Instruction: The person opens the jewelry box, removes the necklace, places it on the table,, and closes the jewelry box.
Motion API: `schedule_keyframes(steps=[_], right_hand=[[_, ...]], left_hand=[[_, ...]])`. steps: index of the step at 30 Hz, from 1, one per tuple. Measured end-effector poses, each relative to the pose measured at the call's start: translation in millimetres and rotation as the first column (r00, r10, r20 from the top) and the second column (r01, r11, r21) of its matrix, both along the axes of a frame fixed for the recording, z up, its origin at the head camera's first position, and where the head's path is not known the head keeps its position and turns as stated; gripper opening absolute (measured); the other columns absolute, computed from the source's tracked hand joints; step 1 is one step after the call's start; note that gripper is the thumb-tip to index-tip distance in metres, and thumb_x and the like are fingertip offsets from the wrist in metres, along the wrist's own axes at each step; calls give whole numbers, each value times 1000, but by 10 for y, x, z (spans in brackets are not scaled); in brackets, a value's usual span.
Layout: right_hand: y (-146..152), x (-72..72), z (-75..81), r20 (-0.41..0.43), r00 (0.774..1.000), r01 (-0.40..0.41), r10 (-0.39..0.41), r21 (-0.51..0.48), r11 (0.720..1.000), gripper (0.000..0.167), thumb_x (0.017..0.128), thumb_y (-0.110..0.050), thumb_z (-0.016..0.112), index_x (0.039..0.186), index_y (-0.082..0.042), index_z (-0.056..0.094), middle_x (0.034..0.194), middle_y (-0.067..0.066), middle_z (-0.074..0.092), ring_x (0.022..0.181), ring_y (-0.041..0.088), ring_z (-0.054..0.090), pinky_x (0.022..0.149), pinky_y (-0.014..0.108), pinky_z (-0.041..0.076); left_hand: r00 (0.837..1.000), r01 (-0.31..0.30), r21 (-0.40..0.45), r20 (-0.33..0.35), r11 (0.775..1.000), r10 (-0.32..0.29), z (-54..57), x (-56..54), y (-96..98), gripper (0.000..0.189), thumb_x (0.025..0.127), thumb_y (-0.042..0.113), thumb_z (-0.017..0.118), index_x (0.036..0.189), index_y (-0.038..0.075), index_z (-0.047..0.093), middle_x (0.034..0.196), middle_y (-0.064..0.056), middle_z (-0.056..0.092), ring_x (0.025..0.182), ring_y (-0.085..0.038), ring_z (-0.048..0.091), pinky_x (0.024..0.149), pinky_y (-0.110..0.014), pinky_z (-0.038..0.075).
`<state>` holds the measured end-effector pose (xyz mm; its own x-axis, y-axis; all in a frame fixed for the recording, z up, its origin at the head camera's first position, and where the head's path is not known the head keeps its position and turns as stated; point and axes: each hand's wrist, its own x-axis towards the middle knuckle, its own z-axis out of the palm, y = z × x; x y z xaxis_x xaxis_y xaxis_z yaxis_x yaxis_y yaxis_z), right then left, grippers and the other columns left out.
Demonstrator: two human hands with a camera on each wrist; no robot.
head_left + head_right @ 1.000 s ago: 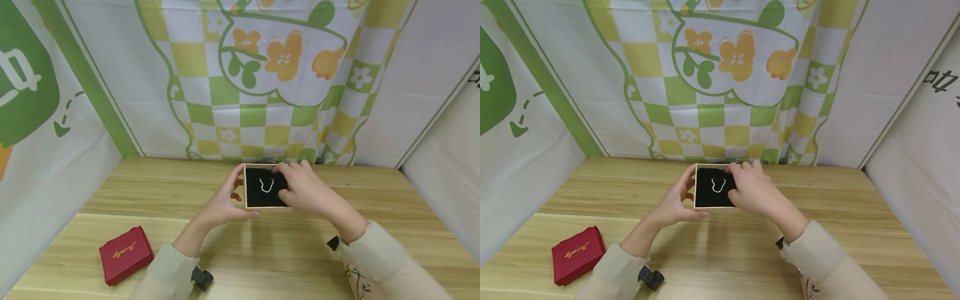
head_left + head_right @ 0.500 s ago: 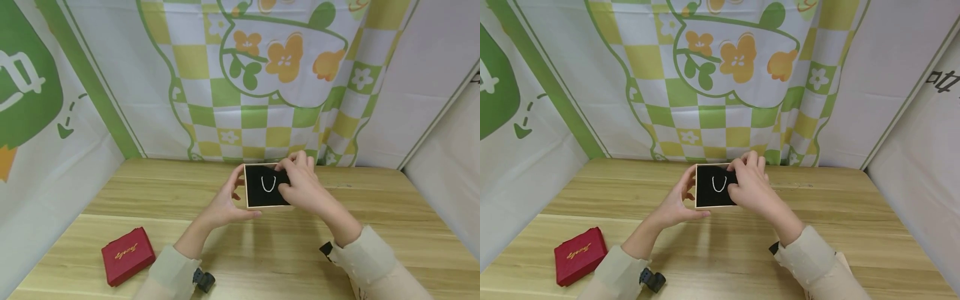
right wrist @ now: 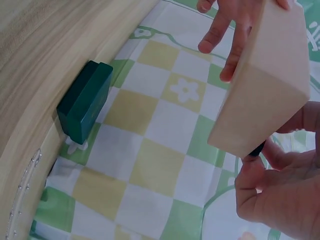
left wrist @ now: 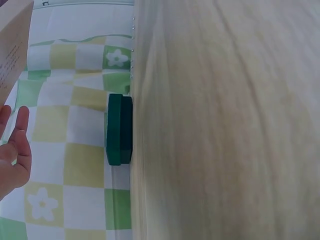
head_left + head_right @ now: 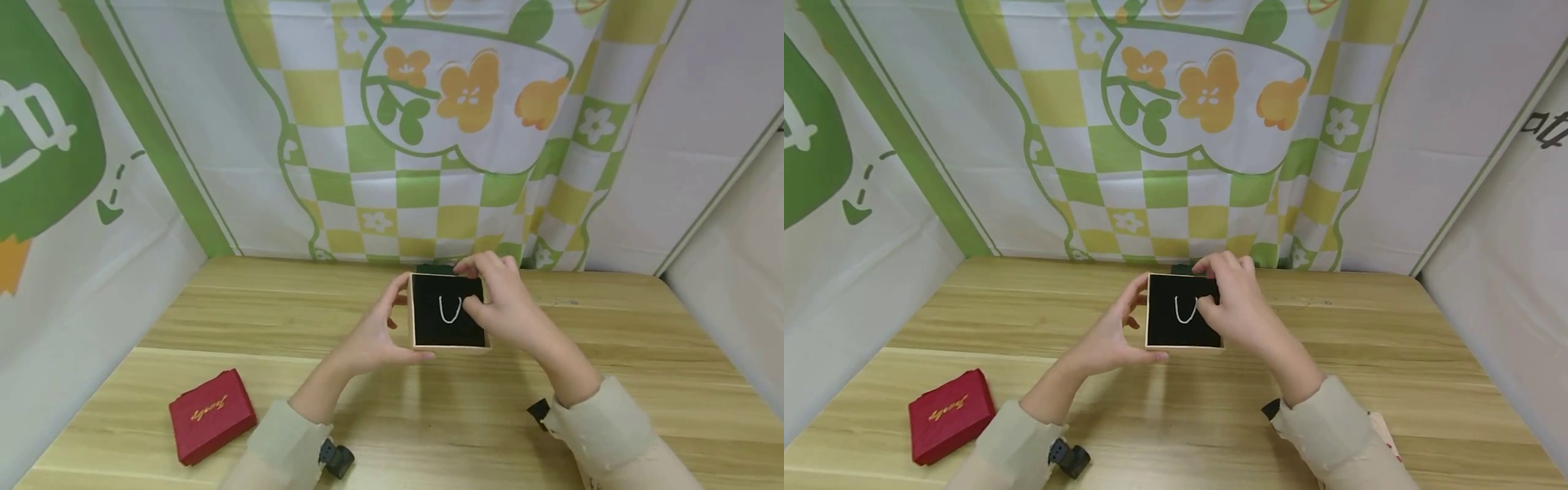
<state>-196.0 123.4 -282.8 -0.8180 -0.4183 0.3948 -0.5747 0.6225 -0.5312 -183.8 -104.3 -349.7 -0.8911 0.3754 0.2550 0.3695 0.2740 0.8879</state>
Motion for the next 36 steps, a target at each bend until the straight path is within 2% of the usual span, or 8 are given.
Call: schedule_keyframes(steps=[4,9,15,20,22,27,32,36], right_hand=[[48,-11,1,29,1000,-2,3,-25,1000,32,81,1,57,112,-3,66,103,13,57,102,33,43,84,38,33],[139,14,3,77,996,-42,44,-34,999,25,93,-1,58,116,-7,65,115,13,60,106,31,46,81,35,40],[227,80,-29,96,993,-53,62,-95,994,24,95,-2,60,118,-9,65,121,12,61,107,27,42,75,32,42],[266,107,-71,148,983,-89,110,-142,986,22,98,-4,57,120,-9,59,124,13,63,113,29,55,75,34,49],[267,104,-106,154,980,-96,123,-171,981,22,98,-3,56,120,-7,58,124,14,63,116,31,57,81,40,50],[219,99,-206,117,986,-86,115,-228,970,22,96,3,56,118,-2,59,120,16,66,115,28,58,96,48,45],[177,130,-217,71,994,-62,81,-238,969,23,94,5,58,116,-1,62,115,14,68,109,20,60,94,46,47],[162,192,-170,91,994,-37,60,-237,971,23,94,4,60,116,-1,64,114,15,69,107,24,61,86,40,54]], left_hand=[[1000,15,0,-8,1000,-15,8,12,23,110,65,15,92,152,30,26,141,0,52,126,-23,46,91,-50,42],[1000,23,-11,-17,1000,-23,1,10,32,109,65,17,92,152,26,27,140,0,52,125,-23,46,89,-44,42],[1000,17,-45,-10,999,-18,-11,10,46,109,65,21,93,152,24,27,142,1,50,127,-21,46,89,-41,41],[1000,1,-61,-20,998,-3,-34,12,54,109,63,21,93,151,24,29,140,-1,53,128,-21,48,90,-46,43],[1000,4,-62,-27,998,-6,-38,15,55,109,63,21,93,151,24,29,139,-3,54,128,-22,47,90,-48,44],[999,13,-59,-38,998,-15,-40,19,41,108,63,20,92,151,23,29,136,-5,54,128,-23,47,89,-49,45],[997,23,-73,-69,997,-28,-29,19,18,113,62,20,93,152,31,25,137,-2,52,125,-22,49,87,-46,45],[988,38,-109,-143,993,-54,-29,16,16,120,60,19,95,152,32,19,138,-2,49,121,-22,51,94,-46,45]])
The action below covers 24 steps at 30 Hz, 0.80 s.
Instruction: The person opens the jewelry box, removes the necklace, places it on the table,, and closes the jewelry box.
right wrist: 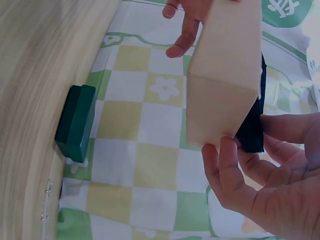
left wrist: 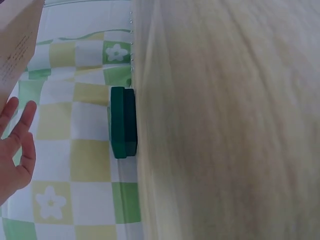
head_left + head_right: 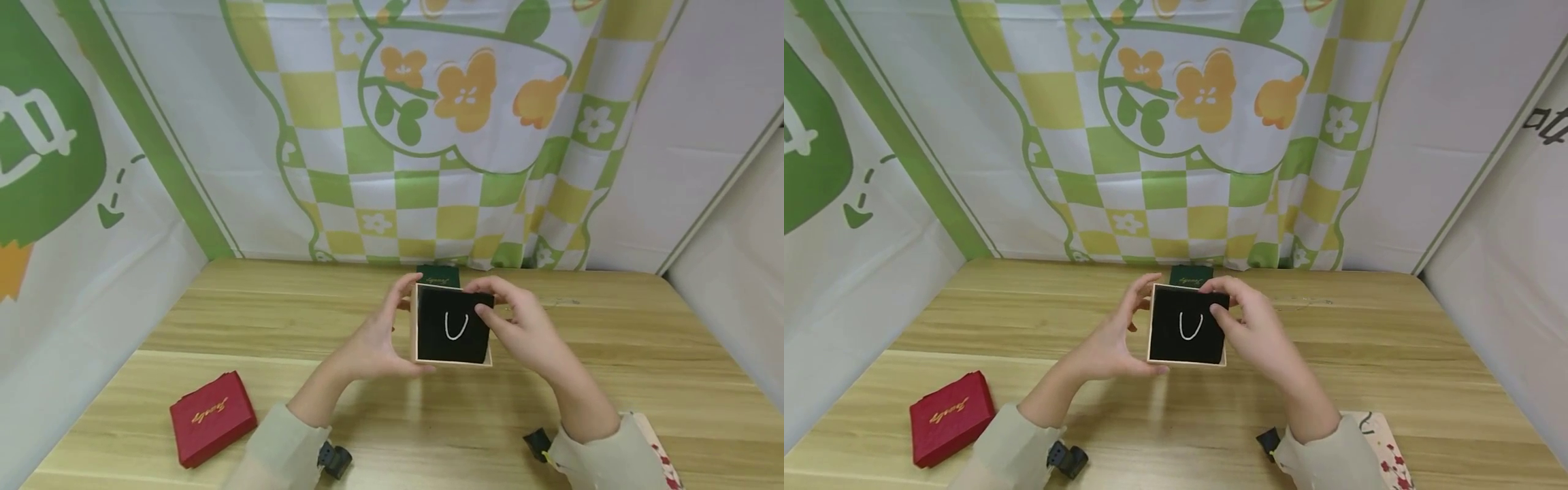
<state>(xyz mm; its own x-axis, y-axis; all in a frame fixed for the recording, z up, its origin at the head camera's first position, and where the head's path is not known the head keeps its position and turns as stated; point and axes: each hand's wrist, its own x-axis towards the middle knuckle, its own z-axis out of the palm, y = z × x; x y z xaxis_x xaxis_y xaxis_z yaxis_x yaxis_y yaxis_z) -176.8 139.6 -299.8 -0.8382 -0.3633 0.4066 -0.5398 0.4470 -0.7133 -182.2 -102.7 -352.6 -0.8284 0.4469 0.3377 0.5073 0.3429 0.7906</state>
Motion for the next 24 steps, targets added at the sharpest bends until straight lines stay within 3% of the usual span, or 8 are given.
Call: schedule_keyframes(steps=[5,7,11,14,17,24], right_hand=[[-13,83,53,16,1000,15,-15,7,1000,21,93,3,62,114,-1,65,109,17,69,100,27,62,71,34,58],[-19,100,58,10,1000,28,-29,28,999,21,92,4,63,112,-1,66,107,16,69,99,27,63,70,33,57],[-9,107,59,-23,998,54,-52,80,995,22,90,5,63,110,-3,67,104,12,71,97,26,63,76,35,52],[11,98,64,-41,998,55,-51,103,993,22,89,5,64,109,-3,69,101,10,73,94,25,64,78,37,50],[26,93,70,-20,999,37,-35,89,995,21,90,4,65,109,-3,69,102,11,73,94,25,64,76,37,51],[20,76,49,51,999,1,-3,36,999,21,92,1,63,111,-4,70,109,12,73,95,23,64,73,32,54]], left_hand=[[993,-60,-137,-108,989,45,2,11,28,115,56,28,96,147,28,25,123,2,56,114,-15,54,96,-46,44],[986,-103,-199,-146,975,74,6,29,43,113,56,33,95,146,26,28,127,3,53,117,-14,52,92,-47,43],[979,-158,-283,-172,946,112,34,74,83,117,55,39,94,150,23,27,143,2,43,133,-18,41,97,-59,40],[980,-160,-331,-167,930,109,60,93,113,119,57,42,93,153,23,25,149,1,40,141,-22,34,100,-67,37],[982,-148,-361,-165,921,93,71,95,127,117,59,44,92,153,22,26,149,-2,40,141,-23,34,99,-65,38],[988,-100,-317,-147,943,55,62,96,110,106,57,35,92,144,18,34,137,1,47,128,-18,43,102,-53,42]])
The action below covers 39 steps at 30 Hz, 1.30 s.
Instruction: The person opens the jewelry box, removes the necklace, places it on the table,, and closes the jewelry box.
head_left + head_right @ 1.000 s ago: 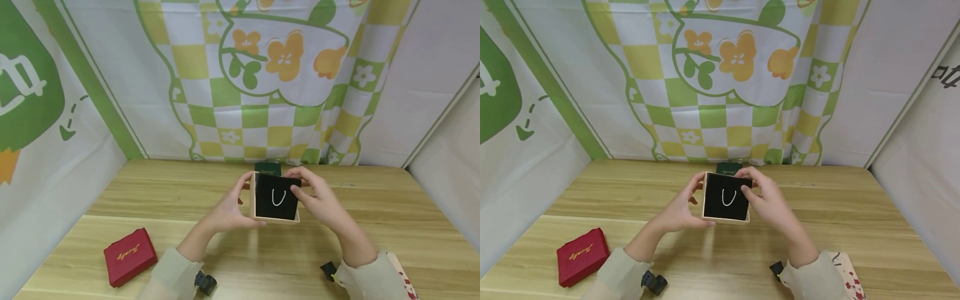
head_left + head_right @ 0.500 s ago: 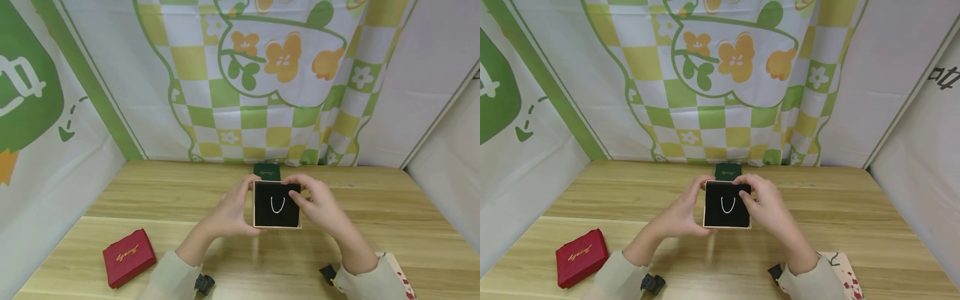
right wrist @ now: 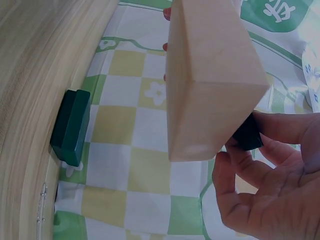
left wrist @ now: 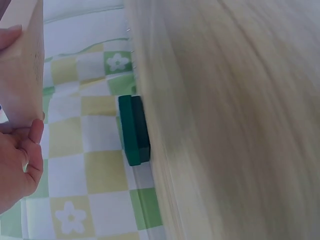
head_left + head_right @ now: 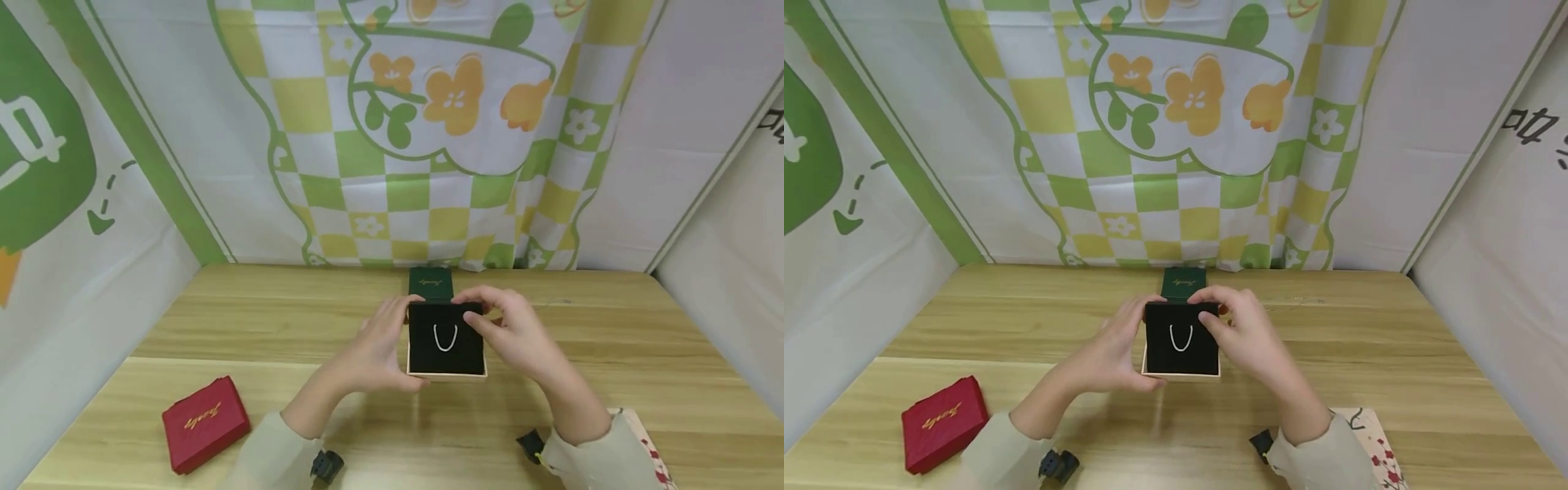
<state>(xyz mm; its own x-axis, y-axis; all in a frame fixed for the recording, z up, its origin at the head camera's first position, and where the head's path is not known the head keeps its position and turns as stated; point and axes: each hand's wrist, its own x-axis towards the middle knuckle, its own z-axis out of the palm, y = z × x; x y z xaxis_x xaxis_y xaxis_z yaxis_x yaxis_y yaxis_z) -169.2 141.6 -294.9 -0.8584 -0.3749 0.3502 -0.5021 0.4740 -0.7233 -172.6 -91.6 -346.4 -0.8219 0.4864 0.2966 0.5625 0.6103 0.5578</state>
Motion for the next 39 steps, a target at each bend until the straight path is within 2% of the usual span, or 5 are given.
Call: schedule_keyframes(steps=[5,15,27,34,39], right_hand=[[-23,12,-15,-6,1000,20,-20,-17,1000,22,92,2,64,111,-5,70,108,13,73,90,22,65,73,32,54],[-53,13,-44,-73,997,36,-38,-32,999,22,91,1,66,111,-8,71,104,12,72,86,22,61,71,29,49],[24,12,25,-115,991,69,-75,-52,996,21,91,2,65,111,-5,70,109,12,72,87,22,58,63,25,44],[127,82,154,-54,994,86,-92,-106,991,21,95,-1,62,114,-6,69,119,15,67,93,25,58,53,23,42],[205,140,229,-68,993,88,-100,-160,983,20,96,-2,61,115,-5,68,120,13,65,90,12,56,54,22,43]], left_hand=[[998,30,42,45,999,-32,3,17,-23,101,58,30,92,141,17,36,126,2,50,112,-17,50,95,-37,47],[993,34,74,112,997,-42,-66,92,-27,102,59,26,94,143,10,37,126,-2,53,104,-14,53,90,-34,51],[989,49,-48,144,998,-41,-195,243,-81,109,59,33,93,147,6,36,138,-6,51,110,-16,54,92,-32,51],[981,77,-186,191,979,-40,-212,318,-136,110,62,40,90,148,1,34,143,-13,50,127,-27,51,108,-49,44],[976,79,-257,215,963,-23,-217,368,-154,111,61,43,90,147,1,35,132,-9,56,115,-20,55,100,-46,49]])
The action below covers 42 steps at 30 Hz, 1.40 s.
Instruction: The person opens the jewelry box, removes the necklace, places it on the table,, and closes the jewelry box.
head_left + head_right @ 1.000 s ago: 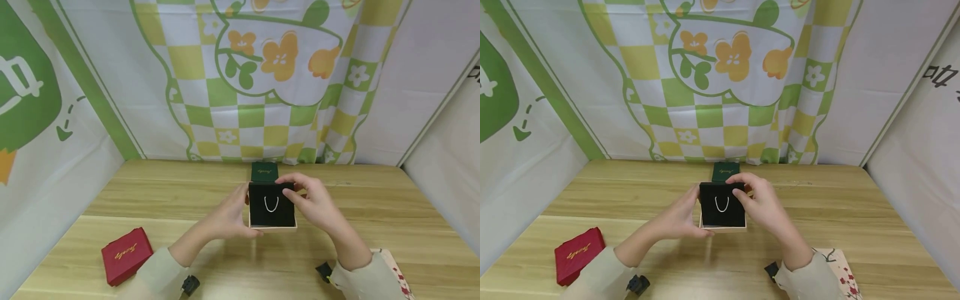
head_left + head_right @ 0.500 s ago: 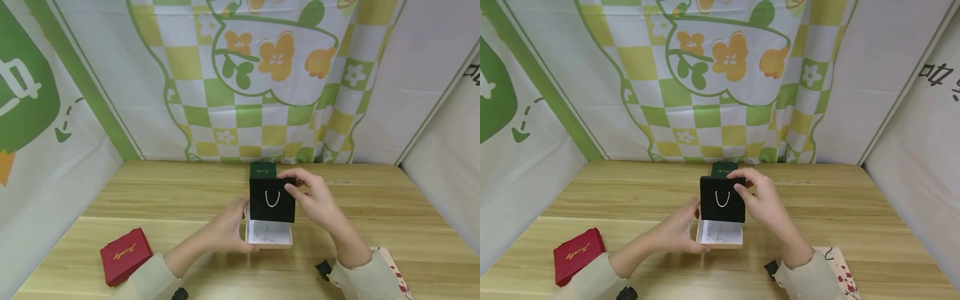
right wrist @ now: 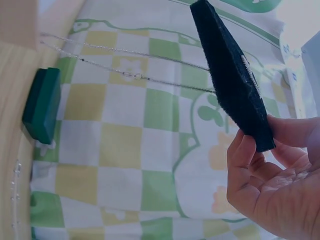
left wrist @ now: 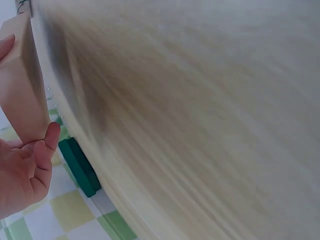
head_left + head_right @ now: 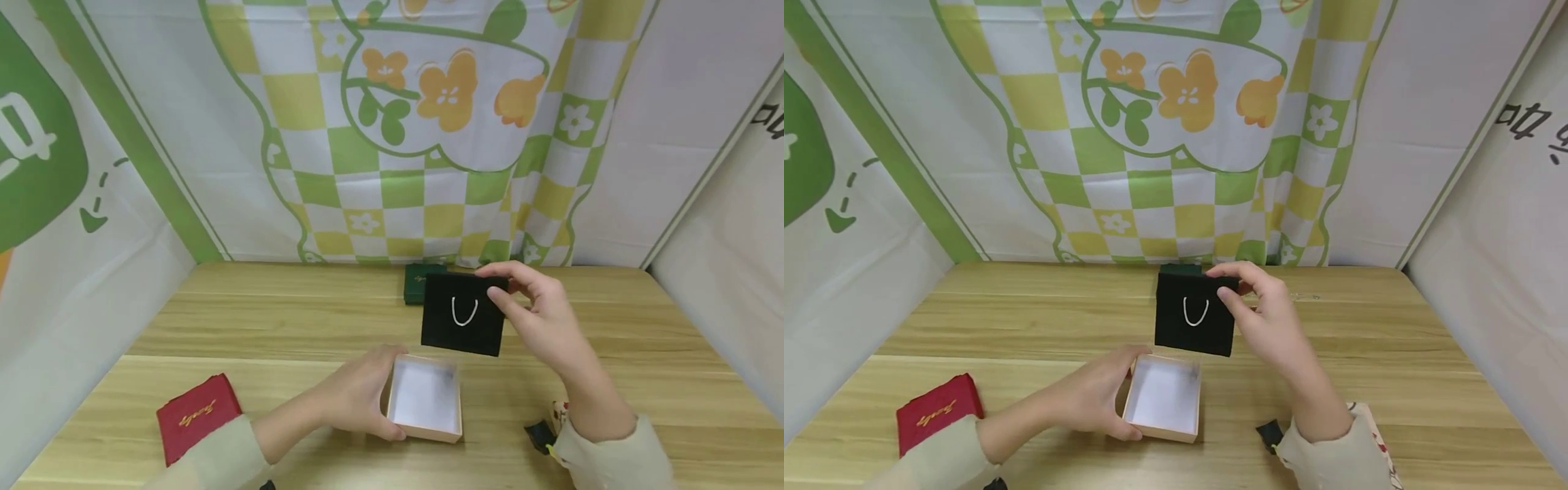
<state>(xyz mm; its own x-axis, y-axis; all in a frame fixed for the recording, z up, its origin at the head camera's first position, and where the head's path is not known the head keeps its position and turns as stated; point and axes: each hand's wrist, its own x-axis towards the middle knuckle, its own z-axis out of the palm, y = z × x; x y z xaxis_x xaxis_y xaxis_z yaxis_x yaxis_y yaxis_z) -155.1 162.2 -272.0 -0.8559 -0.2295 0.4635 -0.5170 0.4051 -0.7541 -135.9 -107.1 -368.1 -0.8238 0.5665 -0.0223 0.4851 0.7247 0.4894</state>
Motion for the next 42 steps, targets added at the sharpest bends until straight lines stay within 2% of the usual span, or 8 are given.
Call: schedule_keyframes(steps=[3,8,13,26,32,35,38,42], right_hand=[[38,24,31,-40,999,-9,8,-31,999,20,96,-1,60,114,-5,68,116,7,66,87,7,55,51,22,40],[123,56,67,-71,997,-14,7,-96,995,23,95,4,60,115,-5,68,113,-11,64,92,3,57,64,15,47],[221,108,50,-52,999,0,-7,-137,991,23,95,5,59,116,-2,67,115,-13,64,98,4,57,69,13,50],[371,111,-108,-35,999,31,-29,64,997,21,94,-2,64,113,-10,70,105,-22,65,91,3,50,66,18,42],[373,95,-211,22,999,-47,45,98,994,22,95,-3,64,115,-10,69,107,-23,65,89,1,58,67,22,45],[357,85,-256,43,997,-75,71,104,992,22,95,-6,64,116,-11,69,111,-22,66,95,-1,61,70,22,46],[334,74,-294,58,995,-88,82,111,990,20,96,-9,63,116,-11,69,115,-13,68,100,0,61,73,22,48],[280,57,-335,101,989,-120,109,105,987,20,97,-9,62,116,-10,68,119,5,68,99,2,60,75,23,49]], left_hand=[[1000,-1,-27,25,1000,2,-6,39,-30,112,60,45,90,147,1,35,130,-9,56,112,-19,55,98,-45,50],[997,13,-53,82,999,-8,-30,83,-84,113,64,49,89,148,0,32,137,-12,53,123,-24,52,103,-49,47],[995,23,-73,95,997,-16,-32,124,-134,110,66,49,88,147,-1,32,141,-14,50,128,-26,50,105,-50,46],[990,-10,-143,136,990,30,-15,225,-148,118,64,63,85,150,4,29,145,-8,47,125,-25,48,97,-55,48],[982,-18,-189,180,982,53,92,280,-133,122,68,70,78,154,4,22,154,-16,37,137,-40,40,101,-67,40],[973,-53,-139,217,989,82,191,239,-113,111,79,68,70,156,6,20,159,-18,32,143,-47,31,104,-75,30],[977,-49,16,210,999,45,292,118,-60,91,90,59,63,156,8,26,156,-16,38,142,-43,36,108,-68,33],[980,6,280,190,960,-62,364,-76,40,64,97,41,61,151,13,39,140,-8,55,127,-28,54,98,-48,49]])
